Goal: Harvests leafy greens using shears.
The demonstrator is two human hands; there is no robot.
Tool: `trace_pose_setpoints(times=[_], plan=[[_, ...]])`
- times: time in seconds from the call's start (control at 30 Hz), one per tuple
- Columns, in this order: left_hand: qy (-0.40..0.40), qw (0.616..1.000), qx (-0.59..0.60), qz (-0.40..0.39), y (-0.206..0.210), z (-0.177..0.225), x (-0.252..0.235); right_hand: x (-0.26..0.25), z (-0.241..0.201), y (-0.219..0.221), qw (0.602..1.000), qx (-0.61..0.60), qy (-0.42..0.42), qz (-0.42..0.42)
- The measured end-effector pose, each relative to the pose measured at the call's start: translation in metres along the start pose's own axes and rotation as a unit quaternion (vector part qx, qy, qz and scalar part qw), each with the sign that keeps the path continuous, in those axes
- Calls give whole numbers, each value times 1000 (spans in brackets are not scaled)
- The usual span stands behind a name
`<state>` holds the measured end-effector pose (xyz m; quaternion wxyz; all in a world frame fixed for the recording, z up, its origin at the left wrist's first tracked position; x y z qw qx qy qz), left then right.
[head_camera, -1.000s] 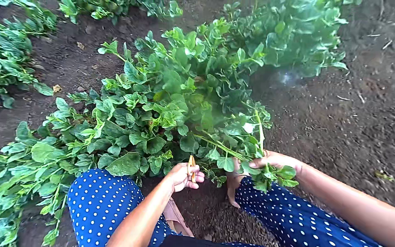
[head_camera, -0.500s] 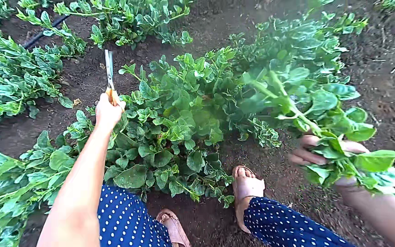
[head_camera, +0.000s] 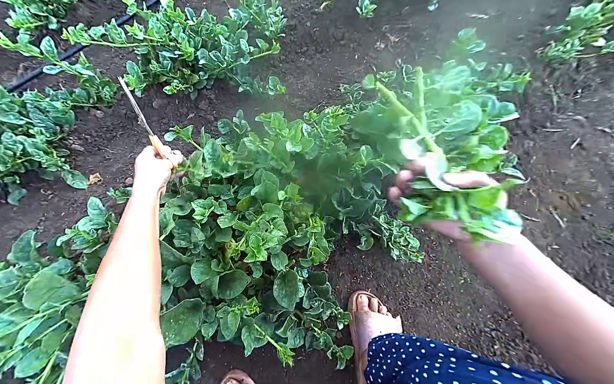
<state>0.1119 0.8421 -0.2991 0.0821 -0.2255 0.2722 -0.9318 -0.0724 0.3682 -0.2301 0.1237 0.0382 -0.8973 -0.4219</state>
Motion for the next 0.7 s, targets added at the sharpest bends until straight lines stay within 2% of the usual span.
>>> trace_pose_setpoints(times=[0.07, 0.13, 0.23, 0.33, 0.47, 0.53, 0.6, 0.7], plan=[[37, 999, 35, 18, -1, 33, 14, -28, 16, 5, 998, 18, 38, 43], [86, 994, 54, 31, 3, 63, 33, -54, 39, 8, 996, -12, 75, 40], [187, 981, 4, 45, 20, 108, 74, -81, 70, 11, 994, -51, 95, 21], [289, 953, -52, 77, 59, 143, 139, -87, 82, 14, 989, -58, 134, 0], [425, 902, -51, 62, 124, 154, 232, -61, 70, 6, 985, -33, 169, 10], [497, 861, -36, 104, 159, 152, 259, -42, 59, -6, 983, -22, 174, 50], [538, 836, -24, 107, 186, 148, 280, -34, 49, -27, 982, -32, 187, 17], [578, 811, -12, 87, 212, 147, 305, -28, 27, -34, 993, -87, 77, -24]])
Point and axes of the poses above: each hand's wrist, its own x-axis away from the middle knuckle, its own y-axis out of the palm, z = x × y, the point moved 3 cm from there along -x, towards the middle knuckle, and after that the axes turned 7 degrees about -x, right-handed, at the moved point
